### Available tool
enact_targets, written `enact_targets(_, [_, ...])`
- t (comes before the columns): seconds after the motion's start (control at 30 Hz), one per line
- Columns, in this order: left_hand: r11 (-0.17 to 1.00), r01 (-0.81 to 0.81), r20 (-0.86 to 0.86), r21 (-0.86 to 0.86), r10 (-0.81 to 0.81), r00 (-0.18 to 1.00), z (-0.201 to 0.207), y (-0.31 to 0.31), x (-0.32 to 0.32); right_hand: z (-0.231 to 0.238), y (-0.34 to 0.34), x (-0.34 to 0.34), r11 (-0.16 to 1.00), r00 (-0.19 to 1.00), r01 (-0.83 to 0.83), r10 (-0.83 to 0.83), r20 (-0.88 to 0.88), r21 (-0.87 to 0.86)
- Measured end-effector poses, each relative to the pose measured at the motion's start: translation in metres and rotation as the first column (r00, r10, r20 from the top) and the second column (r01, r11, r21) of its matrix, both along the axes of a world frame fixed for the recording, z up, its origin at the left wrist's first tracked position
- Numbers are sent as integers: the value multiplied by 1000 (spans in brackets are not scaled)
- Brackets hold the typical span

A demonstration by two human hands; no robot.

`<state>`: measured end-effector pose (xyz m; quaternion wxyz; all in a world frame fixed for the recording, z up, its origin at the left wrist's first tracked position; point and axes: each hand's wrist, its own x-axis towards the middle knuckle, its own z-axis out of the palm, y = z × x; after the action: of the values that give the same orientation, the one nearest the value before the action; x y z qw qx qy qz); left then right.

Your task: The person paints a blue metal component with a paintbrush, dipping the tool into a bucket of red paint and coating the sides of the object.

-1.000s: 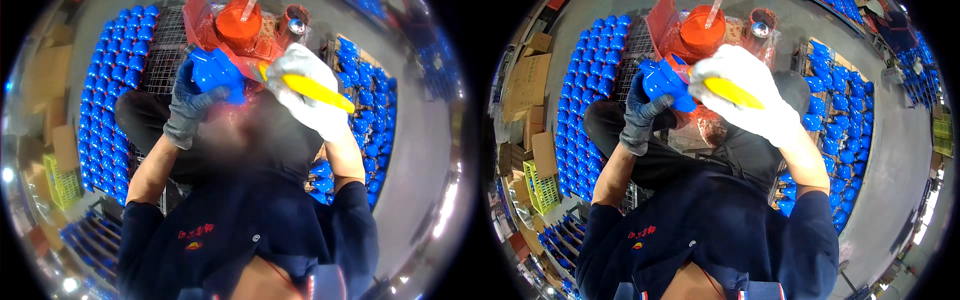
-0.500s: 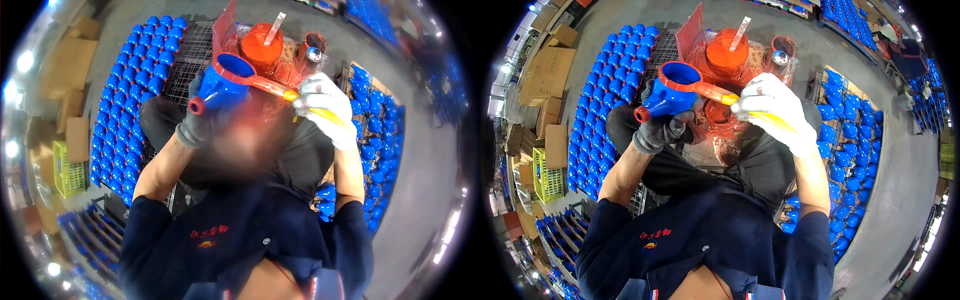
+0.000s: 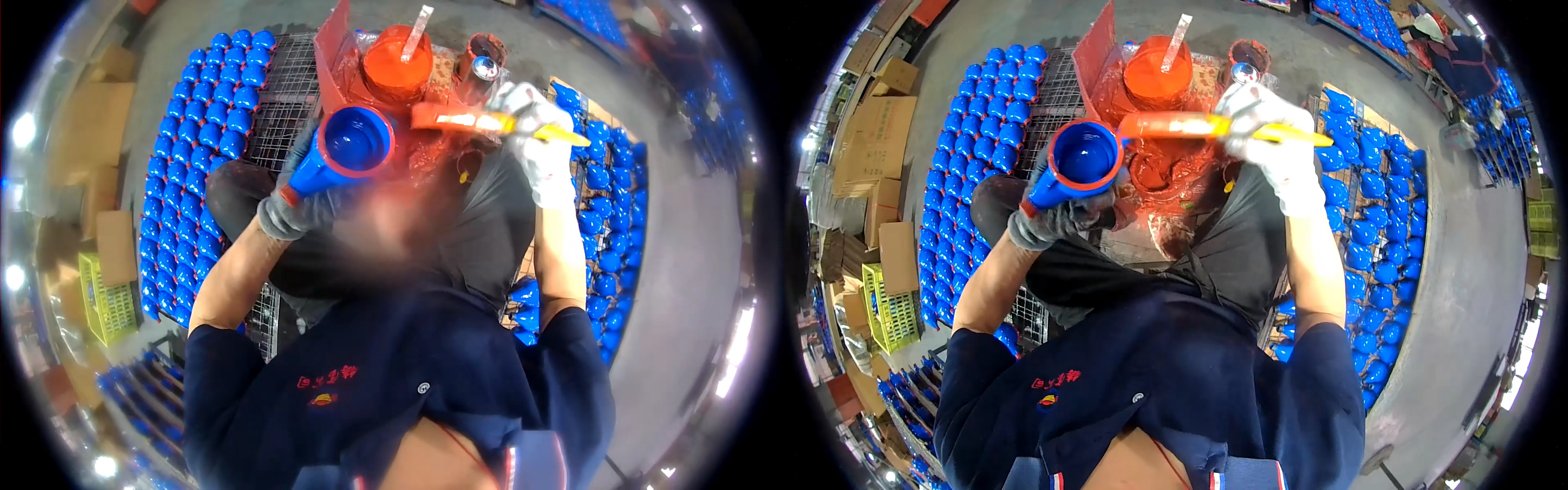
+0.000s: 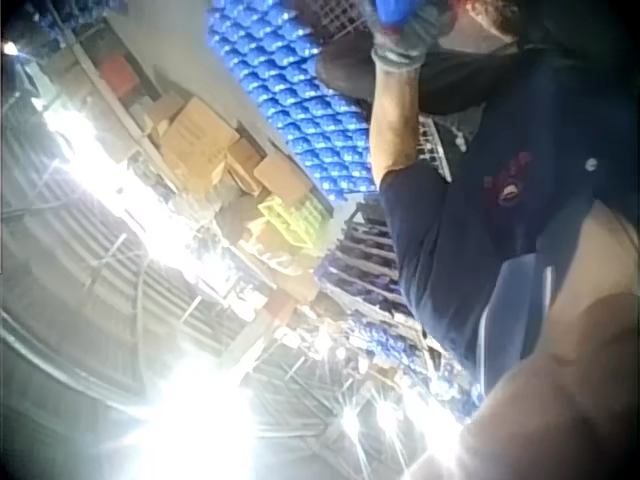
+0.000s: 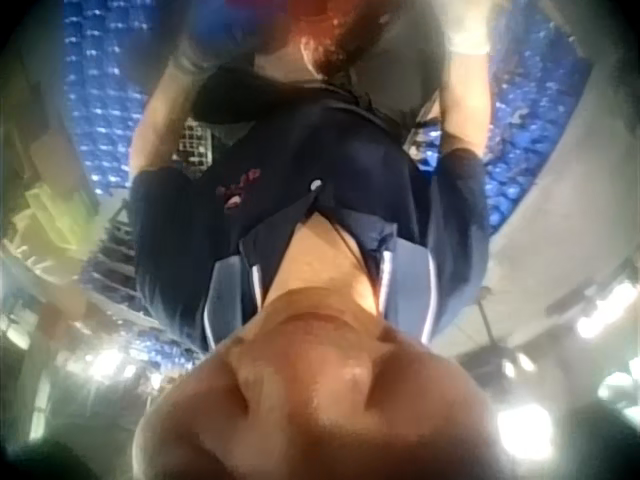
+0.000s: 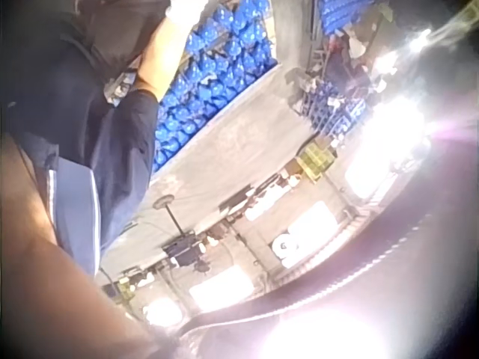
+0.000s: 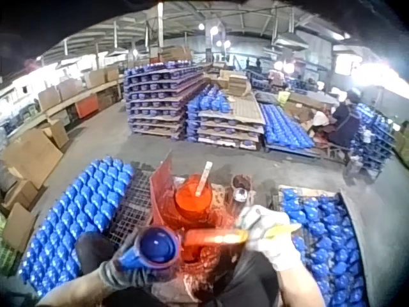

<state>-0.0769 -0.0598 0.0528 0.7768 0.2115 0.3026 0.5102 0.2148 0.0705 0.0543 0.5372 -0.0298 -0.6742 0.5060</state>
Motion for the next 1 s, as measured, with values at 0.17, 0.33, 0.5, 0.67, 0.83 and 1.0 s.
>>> enact_targets(0.17, [993, 36, -493, 114, 25, 870, -20, 4, -2, 30, -16, -13, 868, 888, 434, -368, 276, -241])
enact_targets(0.33, [715, 522, -840, 465, 543, 3, -21, -5, 22, 64, -7, -39, 914, 761, 273, -14, 649, -299])
enact_targets(0.5, [574, 668, -759, 474, 651, -20, -13, -10, 35, 60, 0, -49, 994, 464, 106, -34, 885, -18])
enact_targets(0.67, [655, 603, -844, 455, 534, 56, -20, -2, 32, 63, -5, -44, 990, 500, 97, 38, 865, -99])
enact_targets(0.83, [887, 365, -886, 282, 95, 453, -33, 2, 16, 66, -11, -43, 986, 489, 167, -73, 869, -12])
enact_targets(1.0, [983, 169, -499, 72, -111, 859, -40, 7, -3, 21, -10, -32, 940, 644, 262, -338, 686, 218])
